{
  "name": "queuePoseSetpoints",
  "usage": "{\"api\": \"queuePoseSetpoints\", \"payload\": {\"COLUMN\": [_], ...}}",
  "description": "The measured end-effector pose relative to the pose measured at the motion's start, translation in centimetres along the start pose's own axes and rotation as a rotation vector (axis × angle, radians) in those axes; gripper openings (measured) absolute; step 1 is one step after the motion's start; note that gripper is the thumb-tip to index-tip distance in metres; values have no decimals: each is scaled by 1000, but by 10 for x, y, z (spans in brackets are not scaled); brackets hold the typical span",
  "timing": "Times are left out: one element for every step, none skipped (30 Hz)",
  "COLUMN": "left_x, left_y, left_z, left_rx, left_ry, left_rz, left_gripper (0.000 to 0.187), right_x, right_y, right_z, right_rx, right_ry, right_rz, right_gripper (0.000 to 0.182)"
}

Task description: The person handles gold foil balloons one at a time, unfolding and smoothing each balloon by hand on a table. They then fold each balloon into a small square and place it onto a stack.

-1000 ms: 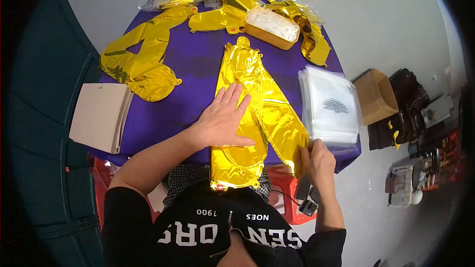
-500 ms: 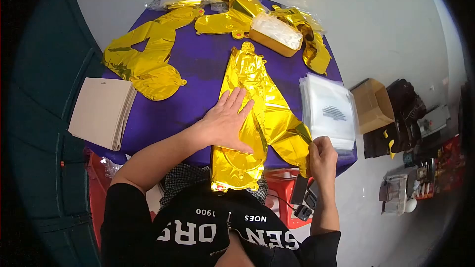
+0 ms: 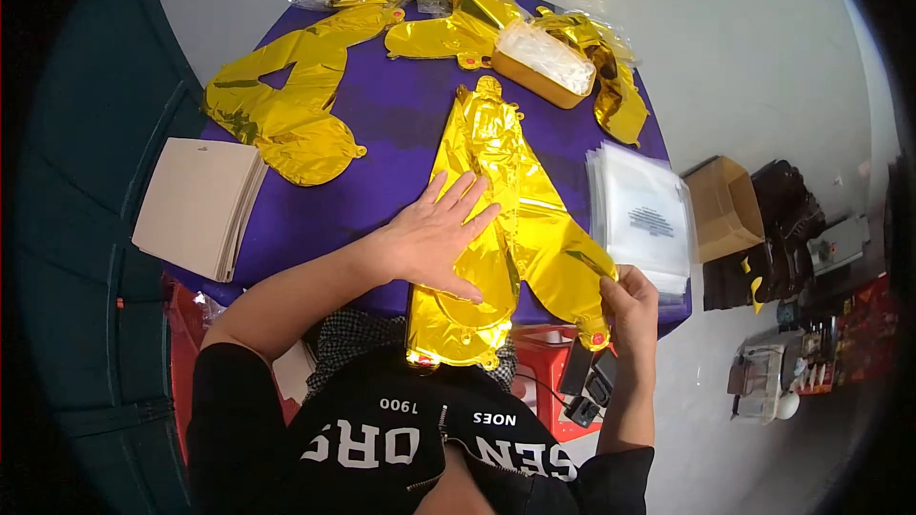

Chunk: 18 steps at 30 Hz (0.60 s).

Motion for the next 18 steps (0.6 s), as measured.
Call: {"api": "queuePoseSetpoints", "payload": {"left_x": [0,0,0,0,-1,-1,-1,-1,-2,-2,-2,-1,-1,-1,-1,-2,-2,-2], "left_y": [0,1,1,1,2,2,2,2,2,2,2,2,2,3,4,8,9,7], "left_z": [0,1,0,0,0,0,0,0,0,0,0,0,1,1,1,1,1,0], "left_rx": [-3,-8,-14,-19,-23,-22,-21,-21,-24,-27,-31,-34,-38,-42,-21,0,21,8], "left_ry": [-6,-12,-11,-11,-12,-11,-12,-13,-12,-11,-10,-8,-6,-3,1,6,11,-9], "left_rz": [9,20,24,29,33,30,26,23,22,23,23,14,5,-3,0,3,6,36], "left_gripper": [108,108,107,107,107,107,107,107,107,107,106,106,105,105,104,104,103,101], "right_x": [0,1,8,14,17,22,30,34,37,41,45,46,46,45,43,38,36,37], "right_y": [-1,-2,-9,-16,-21,-27,-40,-52,-63,-75,-89,-102,-115,-127,-140,-151,-162,-174], "right_z": [1,2,-2,-3,-5,-7,-11,-13,-14,-15,-16,-14,-12,-12,-10,-8,-8,-14], "right_rx": [10,22,11,42,72,101,134,189,245,300,325,379,433,488,539,589,627,620], "right_ry": [8,19,20,32,45,57,60,68,76,85,68,60,52,45,60,76,156,136], "right_rz": [58,117,116,102,89,76,97,64,31,-1,-37,-42,-46,-51,-115,-180,-260,-375], "right_gripper": [3,2,5,4,4,5,7,7,7,7,10,12,13,15,17,19,19,16]}}
Point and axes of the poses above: each hand's wrist, its own z-axis towards the middle knuckle, its own y-axis out of the back of the hand, x = y × z, the point moved 9 cm from there along z, towards the middle knuckle, and after that the axes turned 9 degrees about z, right-handed, at the moved point
